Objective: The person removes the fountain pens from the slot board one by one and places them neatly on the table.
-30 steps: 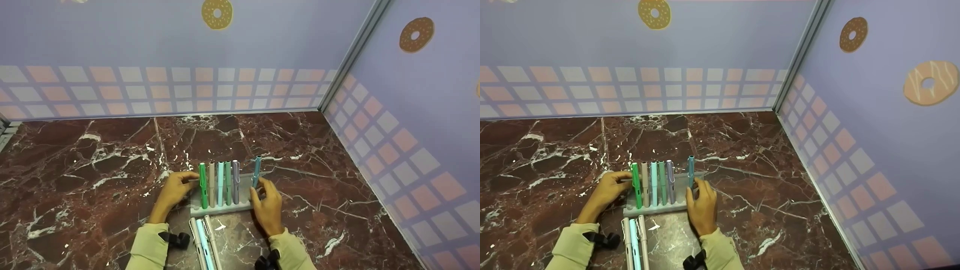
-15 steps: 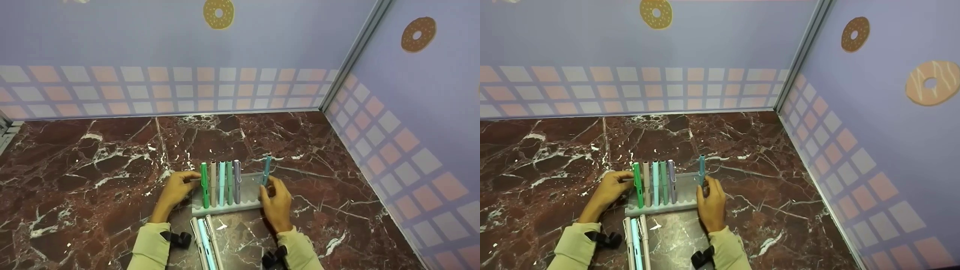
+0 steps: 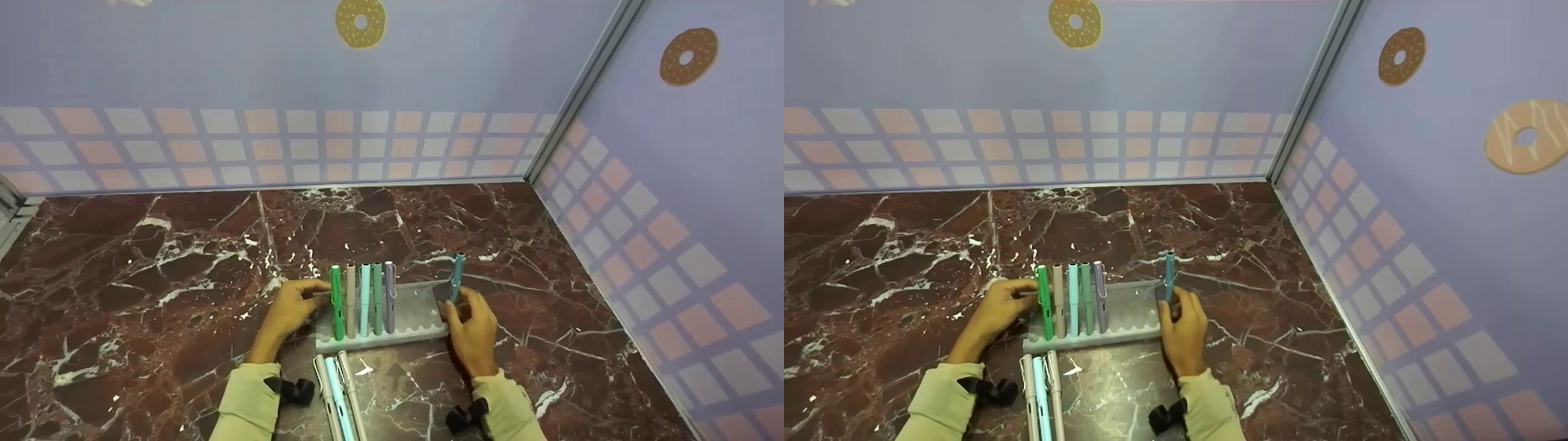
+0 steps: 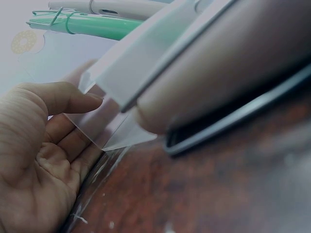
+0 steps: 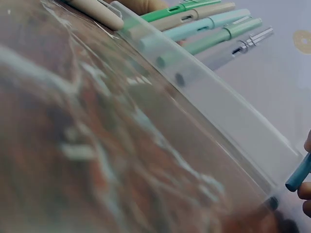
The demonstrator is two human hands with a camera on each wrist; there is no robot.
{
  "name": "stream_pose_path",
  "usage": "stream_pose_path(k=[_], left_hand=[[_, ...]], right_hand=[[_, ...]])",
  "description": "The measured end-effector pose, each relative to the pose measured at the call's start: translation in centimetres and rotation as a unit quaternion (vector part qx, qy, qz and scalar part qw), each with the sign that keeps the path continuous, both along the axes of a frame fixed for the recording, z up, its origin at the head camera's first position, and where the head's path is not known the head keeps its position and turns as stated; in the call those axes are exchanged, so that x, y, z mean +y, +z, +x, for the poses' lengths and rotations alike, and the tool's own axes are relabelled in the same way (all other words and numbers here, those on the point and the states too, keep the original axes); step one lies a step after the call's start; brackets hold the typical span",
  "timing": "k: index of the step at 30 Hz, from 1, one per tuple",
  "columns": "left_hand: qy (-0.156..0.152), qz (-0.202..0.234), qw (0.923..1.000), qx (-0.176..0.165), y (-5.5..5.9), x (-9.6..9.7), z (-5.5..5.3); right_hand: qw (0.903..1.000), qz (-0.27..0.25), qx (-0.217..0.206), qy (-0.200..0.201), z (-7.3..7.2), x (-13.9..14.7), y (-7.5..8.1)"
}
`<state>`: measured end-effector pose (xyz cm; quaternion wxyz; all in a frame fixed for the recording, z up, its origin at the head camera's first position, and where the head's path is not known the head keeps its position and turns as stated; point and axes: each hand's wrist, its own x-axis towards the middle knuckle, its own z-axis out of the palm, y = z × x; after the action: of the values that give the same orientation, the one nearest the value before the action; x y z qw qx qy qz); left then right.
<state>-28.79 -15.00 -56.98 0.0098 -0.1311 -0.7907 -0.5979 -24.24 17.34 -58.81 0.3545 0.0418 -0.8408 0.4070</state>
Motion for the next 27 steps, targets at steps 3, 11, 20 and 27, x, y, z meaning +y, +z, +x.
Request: stream_pose_path(k=[3,11,20,27], left_hand=[[0.004,0.0,1.0,0.001,0.15,-0.08,-0.05],[0.007,0.0,1.0,0.005,0.09,-0.26,-0.05],[0.022,-0.005,0.9997,-0.005,0.09,-0.01,0.04],[0.02,-0.017,0.9996,-0.009,0.56,0.55,0.35]], right_hand=[[1.0,-0.005,-0.006,0.002,-0.08,0.18,0.11],[0.9998,-0.008,-0.019,-0.001,-0.09,0.09,0.22],[0.9996,-0.021,-0.022,0.001,0.22,0.36,0.12],[0.9996,-0.014,-0.019,-0.013,0.78,0.74,-0.12]])
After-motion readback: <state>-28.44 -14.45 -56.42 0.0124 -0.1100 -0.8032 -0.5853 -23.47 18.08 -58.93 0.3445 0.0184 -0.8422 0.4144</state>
